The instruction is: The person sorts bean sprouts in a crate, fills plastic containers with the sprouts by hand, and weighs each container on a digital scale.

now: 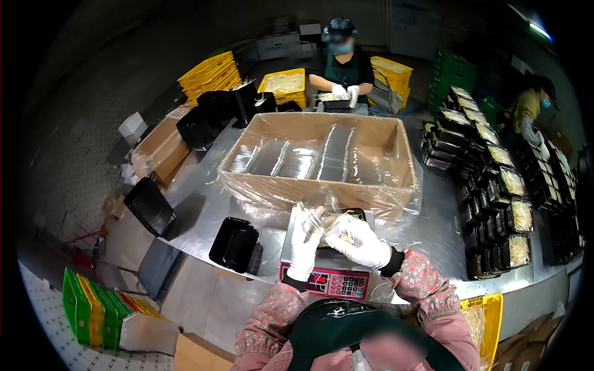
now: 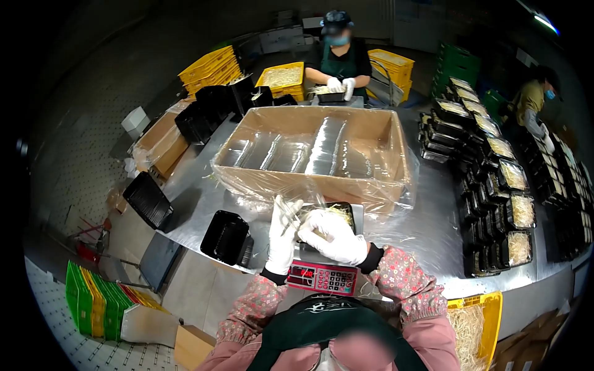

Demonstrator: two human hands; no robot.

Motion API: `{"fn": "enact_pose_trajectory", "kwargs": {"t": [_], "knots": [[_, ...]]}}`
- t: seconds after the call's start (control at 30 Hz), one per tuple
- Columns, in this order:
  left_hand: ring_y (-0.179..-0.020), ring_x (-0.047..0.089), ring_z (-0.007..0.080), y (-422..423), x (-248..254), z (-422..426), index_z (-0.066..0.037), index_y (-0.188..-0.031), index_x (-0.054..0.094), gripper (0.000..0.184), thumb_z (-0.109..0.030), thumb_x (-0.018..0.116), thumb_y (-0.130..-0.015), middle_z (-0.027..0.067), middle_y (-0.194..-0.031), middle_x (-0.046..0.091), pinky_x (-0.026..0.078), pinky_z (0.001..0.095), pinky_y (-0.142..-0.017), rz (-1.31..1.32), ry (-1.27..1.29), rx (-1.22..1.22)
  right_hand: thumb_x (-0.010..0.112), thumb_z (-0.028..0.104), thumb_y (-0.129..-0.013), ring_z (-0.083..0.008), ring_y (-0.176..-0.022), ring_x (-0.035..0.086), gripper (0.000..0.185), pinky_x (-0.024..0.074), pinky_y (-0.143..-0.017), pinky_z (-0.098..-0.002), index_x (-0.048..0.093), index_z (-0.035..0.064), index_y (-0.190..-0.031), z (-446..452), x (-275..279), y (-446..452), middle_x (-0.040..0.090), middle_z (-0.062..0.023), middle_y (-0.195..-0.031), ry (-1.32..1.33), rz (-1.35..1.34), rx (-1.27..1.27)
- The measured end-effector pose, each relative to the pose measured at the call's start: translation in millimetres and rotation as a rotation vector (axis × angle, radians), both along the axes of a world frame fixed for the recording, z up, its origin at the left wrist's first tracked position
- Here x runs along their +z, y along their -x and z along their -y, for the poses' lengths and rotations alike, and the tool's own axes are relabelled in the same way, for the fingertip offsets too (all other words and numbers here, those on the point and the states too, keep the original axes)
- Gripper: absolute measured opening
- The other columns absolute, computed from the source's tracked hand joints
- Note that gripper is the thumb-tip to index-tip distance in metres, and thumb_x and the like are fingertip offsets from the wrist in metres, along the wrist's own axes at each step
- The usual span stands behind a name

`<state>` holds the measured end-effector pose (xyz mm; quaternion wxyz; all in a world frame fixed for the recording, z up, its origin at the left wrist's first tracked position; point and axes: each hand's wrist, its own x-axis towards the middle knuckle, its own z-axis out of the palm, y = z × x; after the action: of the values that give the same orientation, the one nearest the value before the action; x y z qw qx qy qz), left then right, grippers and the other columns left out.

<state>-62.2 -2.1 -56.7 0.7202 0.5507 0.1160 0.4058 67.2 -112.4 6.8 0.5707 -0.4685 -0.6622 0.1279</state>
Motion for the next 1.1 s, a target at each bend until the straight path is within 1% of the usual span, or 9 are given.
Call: {"fn": "enact_pose_trajectory", "kwargs": {"t": [0.13, 0.23, 0.33, 0.6, 0.7, 0.83, 0.93, 1.03, 1.1], "knots": [[-0.130, 0.055, 0.0237, 4.6, -3.9, -4.4, -0.004, -0.160, 0.012, 0.075, 0.008, 0.046, -0.094, 0.0203, -0.143, 0.053, 0.046, 0.0343, -0.108, -0.017, 0.015, 0.086, 0.073, 0.008, -0.088, -0.0254, -0.077, 0.061, 0.010, 0.0484, -0.068, -0.0372, 0.063, 0.0053, -0.089, 0.6, 3.4, 6.7, 0.062, -0.0082, -0.084, -0.056, 0.288, -0.089], [-0.108, 0.067, 0.0299, 13.1, -4.7, -24.3, 0.000, -0.154, 0.022, 0.065, 0.004, 0.048, -0.094, 0.0248, -0.131, 0.057, 0.062, 0.0366, -0.085, -0.053, -0.037, 0.271, 0.077, 0.008, -0.082, -0.0282, -0.073, 0.059, 0.017, 0.0478, -0.065, -0.0374, 0.060, 0.0078, -0.083, 0.0, 23.4, -6.4, 0.059, -0.0076, -0.079, -0.126, 0.460, -0.258], [-0.093, 0.070, 0.0337, 41.5, -23.3, -51.3, 0.000, -0.154, 0.020, 0.070, -0.004, 0.055, -0.094, 0.0262, -0.126, 0.058, 0.065, 0.0359, -0.068, 0.227, 0.340, 0.306, 0.074, 0.012, -0.081, -0.0267, -0.070, 0.056, 0.018, 0.0461, -0.063, -0.0366, 0.057, 0.0093, -0.077, -1.5, 49.8, -46.3, 0.057, -0.0073, -0.078, -0.267, 0.633, -0.570], [-0.081, 0.070, 0.0253, 67.9, -24.7, -58.3, -0.007, -0.154, 0.031, 0.064, -0.007, 0.058, -0.096, 0.0208, -0.119, 0.063, 0.059, 0.0291, -0.057, -0.022, 0.408, 0.481, 0.061, 0.019, -0.084, -0.0257, -0.083, 0.061, 0.007, 0.0454, -0.077, -0.0419, 0.064, 0.0128, -0.080, -32.3, -63.1, -180.1, 0.060, -0.0068, -0.081, 0.325, 1.184, -0.919], [-0.079, 0.070, 0.0233, 65.6, -19.7, -55.9, -0.007, -0.153, 0.032, 0.063, -0.010, 0.058, -0.096, 0.0190, -0.114, 0.064, 0.057, 0.0279, -0.054, -0.022, 0.403, 0.440, 0.063, 0.029, -0.087, -0.0283, -0.083, 0.064, 0.018, 0.0462, -0.080, -0.0450, 0.070, 0.0142, -0.081, -36.5, -108.3, -193.7, 0.066, -0.0078, -0.081, 0.502, 1.101, -0.864], [-0.071, 0.068, 0.0176, 64.9, -8.9, -52.1, -0.008, -0.151, 0.036, 0.054, -0.014, 0.055, -0.100, 0.0130, -0.101, 0.066, 0.056, 0.0246, -0.052, -0.021, 0.380, 0.426, 0.065, 0.041, -0.089, -0.0302, -0.085, 0.065, 0.031, 0.0470, -0.081, -0.0454, 0.072, 0.0120, -0.081, -21.6, -54.3, -163.3, 0.067, -0.0102, -0.081, 0.644, 0.970, -0.878], [-0.071, 0.068, 0.0167, 61.6, -6.9, -48.2, -0.008, -0.150, 0.039, 0.050, -0.016, 0.053, -0.102, 0.0119, -0.100, 0.067, 0.056, 0.0243, -0.052, -0.032, 0.341, 0.379, 0.065, 0.043, -0.094, -0.0344, -0.098, 0.066, 0.047, 0.0482, -0.093, -0.0451, 0.067, 0.0067, -0.124, -8.2, -36.3, -136.2, 0.070, -0.0171, -0.108, 0.263, 0.354, -0.693], [-0.070, 0.070, 0.0188, 47.2, -6.4, -39.9, -0.003, -0.148, 0.041, 0.049, -0.015, 0.053, -0.102, 0.0143, -0.099, 0.067, 0.058, 0.0255, -0.052, -0.103, 0.218, 0.288, 0.067, 0.034, -0.096, -0.0183, -0.092, 0.063, 0.075, 0.0503, -0.089, -0.0328, 0.032, 0.0065, -0.156, -5.9, -33.5, -90.7, 0.062, -0.0139, -0.131, 0.300, -0.278, -0.238], [-0.068, 0.070, 0.0217, 37.8, -1.4, -23.2, 0.002, -0.146, 0.042, 0.048, -0.010, 0.052, -0.101, 0.0176, -0.097, 0.067, 0.058, 0.0268, -0.053, 0.009, 0.262, 0.117, 0.067, 0.024, -0.096, -0.0138, -0.083, 0.057, 0.066, 0.0493, -0.083, -0.0299, 0.038, 0.0078, -0.154, 7.3, -16.2, -67.1, 0.066, -0.0089, -0.106, 0.410, -0.135, -0.301]]}}
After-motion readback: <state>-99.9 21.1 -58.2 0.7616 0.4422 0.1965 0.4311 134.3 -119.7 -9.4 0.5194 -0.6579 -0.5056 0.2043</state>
